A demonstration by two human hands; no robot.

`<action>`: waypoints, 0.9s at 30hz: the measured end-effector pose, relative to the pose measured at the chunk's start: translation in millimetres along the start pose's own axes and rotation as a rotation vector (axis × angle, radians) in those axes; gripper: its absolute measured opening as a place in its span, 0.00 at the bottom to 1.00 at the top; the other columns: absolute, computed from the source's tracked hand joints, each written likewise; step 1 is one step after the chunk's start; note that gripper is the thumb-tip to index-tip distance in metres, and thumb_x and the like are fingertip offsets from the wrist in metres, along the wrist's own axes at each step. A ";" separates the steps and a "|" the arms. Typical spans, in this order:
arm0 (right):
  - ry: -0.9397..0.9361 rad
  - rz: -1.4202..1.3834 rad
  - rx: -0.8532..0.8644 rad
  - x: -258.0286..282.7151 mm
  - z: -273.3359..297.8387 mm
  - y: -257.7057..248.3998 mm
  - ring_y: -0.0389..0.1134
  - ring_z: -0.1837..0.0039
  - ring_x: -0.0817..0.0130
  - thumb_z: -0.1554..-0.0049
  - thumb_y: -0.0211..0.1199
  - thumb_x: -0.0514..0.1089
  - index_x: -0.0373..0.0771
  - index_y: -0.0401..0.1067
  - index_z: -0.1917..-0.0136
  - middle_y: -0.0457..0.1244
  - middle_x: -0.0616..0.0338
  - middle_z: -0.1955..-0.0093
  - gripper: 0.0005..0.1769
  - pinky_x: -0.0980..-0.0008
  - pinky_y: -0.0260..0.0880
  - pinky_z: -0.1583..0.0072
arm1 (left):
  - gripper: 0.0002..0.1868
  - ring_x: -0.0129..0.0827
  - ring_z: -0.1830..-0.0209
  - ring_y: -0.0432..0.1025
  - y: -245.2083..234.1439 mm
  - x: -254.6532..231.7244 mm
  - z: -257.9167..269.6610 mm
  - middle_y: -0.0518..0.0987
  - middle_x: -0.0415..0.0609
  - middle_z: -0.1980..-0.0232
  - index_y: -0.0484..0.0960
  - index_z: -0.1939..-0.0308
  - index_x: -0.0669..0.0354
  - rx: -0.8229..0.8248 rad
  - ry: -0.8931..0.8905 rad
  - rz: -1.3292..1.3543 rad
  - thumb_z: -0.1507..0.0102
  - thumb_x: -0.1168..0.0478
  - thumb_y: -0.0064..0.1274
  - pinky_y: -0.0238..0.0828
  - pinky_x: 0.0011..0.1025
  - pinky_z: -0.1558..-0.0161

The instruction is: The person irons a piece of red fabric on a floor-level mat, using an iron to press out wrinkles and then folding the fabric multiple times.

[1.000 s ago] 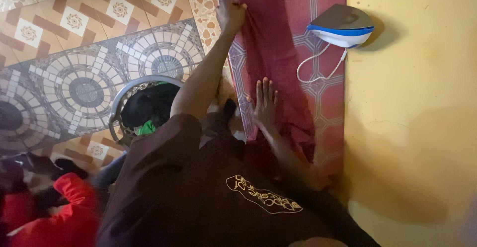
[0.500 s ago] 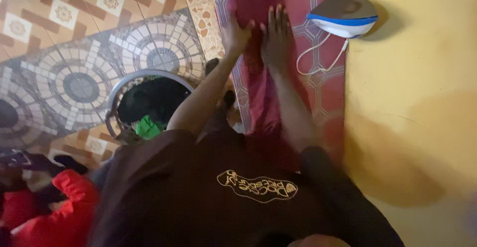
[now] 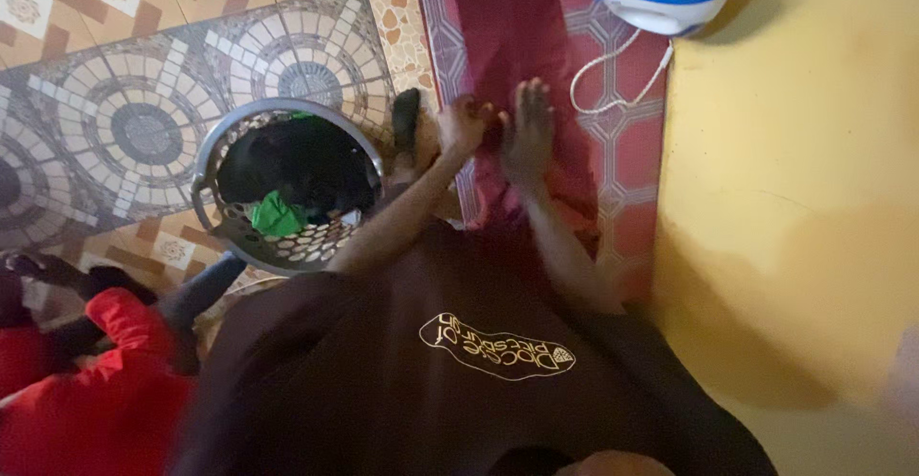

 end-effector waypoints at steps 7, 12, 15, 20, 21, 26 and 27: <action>-0.118 0.138 0.129 43.7 94.8 -1.1 0.40 0.14 0.42 0.30 0.44 0.60 0.34 0.44 0.16 0.38 0.35 0.14 0.40 0.40 0.44 0.20 | 0.21 0.42 0.69 0.78 -2.9 -5.9 13.9 0.83 0.53 0.67 0.78 0.51 0.62 -0.156 0.155 0.157 0.43 0.59 0.66 0.77 0.40 0.67; -0.113 0.075 0.098 43.4 116.9 -2.5 0.45 0.16 0.40 0.31 0.44 0.61 0.32 0.53 0.19 0.44 0.33 0.17 0.38 0.43 0.52 0.23 | 0.46 0.52 0.52 0.75 1.6 -4.2 43.2 0.80 0.59 0.50 0.62 0.33 0.68 -0.081 0.177 0.169 0.49 0.57 0.69 0.73 0.49 0.52; 0.128 -0.291 0.109 10.9 83.8 -6.5 0.58 0.22 0.43 0.30 0.43 0.58 0.35 0.59 0.22 0.55 0.35 0.22 0.33 0.50 0.63 0.26 | 0.40 0.55 0.47 0.73 0.4 5.7 52.3 0.84 0.55 0.52 0.70 0.40 0.62 0.016 -0.102 -0.150 0.49 0.49 0.71 0.69 0.52 0.46; 0.125 -0.183 -0.268 -31.2 -34.2 -25.0 0.66 0.32 0.39 0.30 0.56 0.44 0.34 0.67 0.28 0.64 0.33 0.34 0.20 0.48 0.67 0.31 | 0.28 0.54 0.49 0.77 -2.1 2.8 56.8 0.84 0.58 0.52 0.82 0.49 0.57 0.127 -0.223 -0.315 0.45 0.43 0.67 0.75 0.50 0.49; 0.122 -0.194 -0.246 -38.1 -53.0 -21.7 0.65 0.30 0.39 0.31 0.56 0.44 0.32 0.63 0.25 0.62 0.34 0.32 0.24 0.48 0.65 0.30 | 0.23 0.52 0.51 0.80 -0.1 8.0 62.0 0.85 0.57 0.52 0.87 0.54 0.54 0.221 -0.303 -0.279 0.43 0.42 0.64 0.77 0.48 0.49; 0.332 0.018 -0.046 -54.6 -51.8 -12.7 0.58 0.27 0.38 0.36 0.62 0.54 0.34 0.61 0.26 0.56 0.36 0.28 0.33 0.41 0.61 0.31 | 0.20 0.47 0.57 0.82 0.1 17.6 66.2 0.86 0.57 0.56 0.86 0.57 0.52 0.307 -0.332 -0.305 0.43 0.44 0.64 0.80 0.45 0.55; 0.409 0.060 0.000 -54.2 -39.1 -10.0 0.56 0.28 0.36 0.37 0.62 0.57 0.35 0.61 0.27 0.55 0.34 0.27 0.34 0.37 0.58 0.33 | 0.16 0.45 0.57 0.84 3.7 21.6 67.5 0.86 0.56 0.55 0.88 0.55 0.46 0.385 -0.334 -0.299 0.40 0.45 0.60 0.82 0.45 0.55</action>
Point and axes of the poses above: each hand's wrist, its own z-axis away from the middle knuckle, its own y-axis out of the palm, x = y × z, the point moved 6 cm from there along -z, towards the middle knuckle
